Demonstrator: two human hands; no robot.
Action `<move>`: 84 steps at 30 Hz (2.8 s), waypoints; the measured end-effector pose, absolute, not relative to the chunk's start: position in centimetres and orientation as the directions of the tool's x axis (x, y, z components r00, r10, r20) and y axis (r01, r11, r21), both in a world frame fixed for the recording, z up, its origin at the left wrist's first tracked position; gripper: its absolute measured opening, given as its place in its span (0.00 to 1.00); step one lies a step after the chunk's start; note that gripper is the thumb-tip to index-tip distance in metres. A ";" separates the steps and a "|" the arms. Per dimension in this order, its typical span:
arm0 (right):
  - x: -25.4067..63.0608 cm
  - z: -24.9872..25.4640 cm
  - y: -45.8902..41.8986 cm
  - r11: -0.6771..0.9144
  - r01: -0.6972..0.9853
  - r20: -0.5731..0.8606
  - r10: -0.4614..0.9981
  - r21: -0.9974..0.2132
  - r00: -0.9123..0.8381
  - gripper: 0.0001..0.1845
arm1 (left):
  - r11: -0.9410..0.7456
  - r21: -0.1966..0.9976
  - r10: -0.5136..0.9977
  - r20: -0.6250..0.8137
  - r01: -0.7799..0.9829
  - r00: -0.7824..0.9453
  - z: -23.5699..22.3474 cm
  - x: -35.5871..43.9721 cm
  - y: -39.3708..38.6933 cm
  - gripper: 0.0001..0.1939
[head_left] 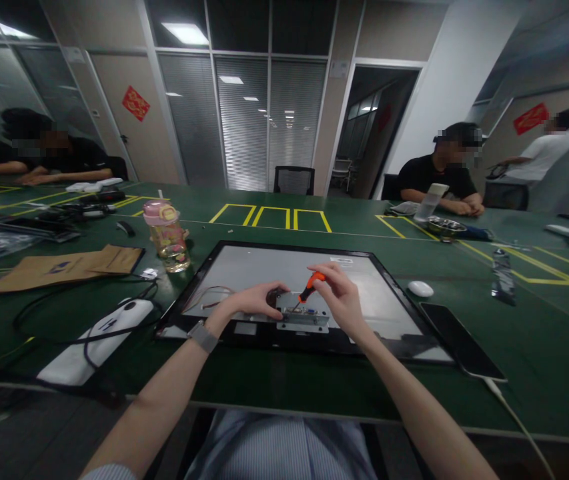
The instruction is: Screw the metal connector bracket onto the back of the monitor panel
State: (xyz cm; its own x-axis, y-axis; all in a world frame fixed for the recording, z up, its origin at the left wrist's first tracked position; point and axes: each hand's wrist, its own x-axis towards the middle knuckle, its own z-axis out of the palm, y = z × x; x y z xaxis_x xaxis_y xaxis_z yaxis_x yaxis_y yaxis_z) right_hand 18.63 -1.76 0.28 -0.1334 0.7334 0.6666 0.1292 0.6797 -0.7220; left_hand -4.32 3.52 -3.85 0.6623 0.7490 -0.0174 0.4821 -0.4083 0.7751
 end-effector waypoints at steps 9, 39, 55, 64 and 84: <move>18.5 -0.3 -1.7 0.685 0.128 0.669 0.728 -0.717 -0.147 0.14 | -0.411 0.776 0.749 -0.011 0.477 0.663 -4.1 -4.3 3.7 0.33; 18.0 -0.4 -1.7 0.679 0.187 0.677 0.731 -0.710 -0.083 0.13 | -0.397 0.765 0.760 -0.036 0.507 0.649 -3.5 -4.1 3.3 0.34; 17.8 -0.3 -2.1 0.721 0.193 0.731 0.682 -0.666 -0.026 0.02 | -0.387 0.804 0.745 -0.016 0.451 0.667 -4.3 -4.2 3.7 0.34; 18.7 -0.5 -1.0 0.532 -0.153 0.554 0.801 -0.833 -0.227 0.12 | -0.391 0.766 0.762 -0.042 0.511 0.646 -3.5 -4.1 3.3 0.34; 18.6 0.1 -1.5 0.396 -0.252 0.459 0.838 -0.883 -0.293 0.12 | -0.362 0.800 0.754 -0.050 0.478 0.655 -3.7 -4.1 3.4 0.33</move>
State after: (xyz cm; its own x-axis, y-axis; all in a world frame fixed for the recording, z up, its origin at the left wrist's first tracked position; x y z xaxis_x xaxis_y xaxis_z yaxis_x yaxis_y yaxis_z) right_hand 18.56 -1.47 0.10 -0.2933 0.8385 0.4593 -0.2520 0.3956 -0.8832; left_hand -4.14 3.38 -3.68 0.6547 0.7543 -0.0498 0.4784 -0.3624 0.7998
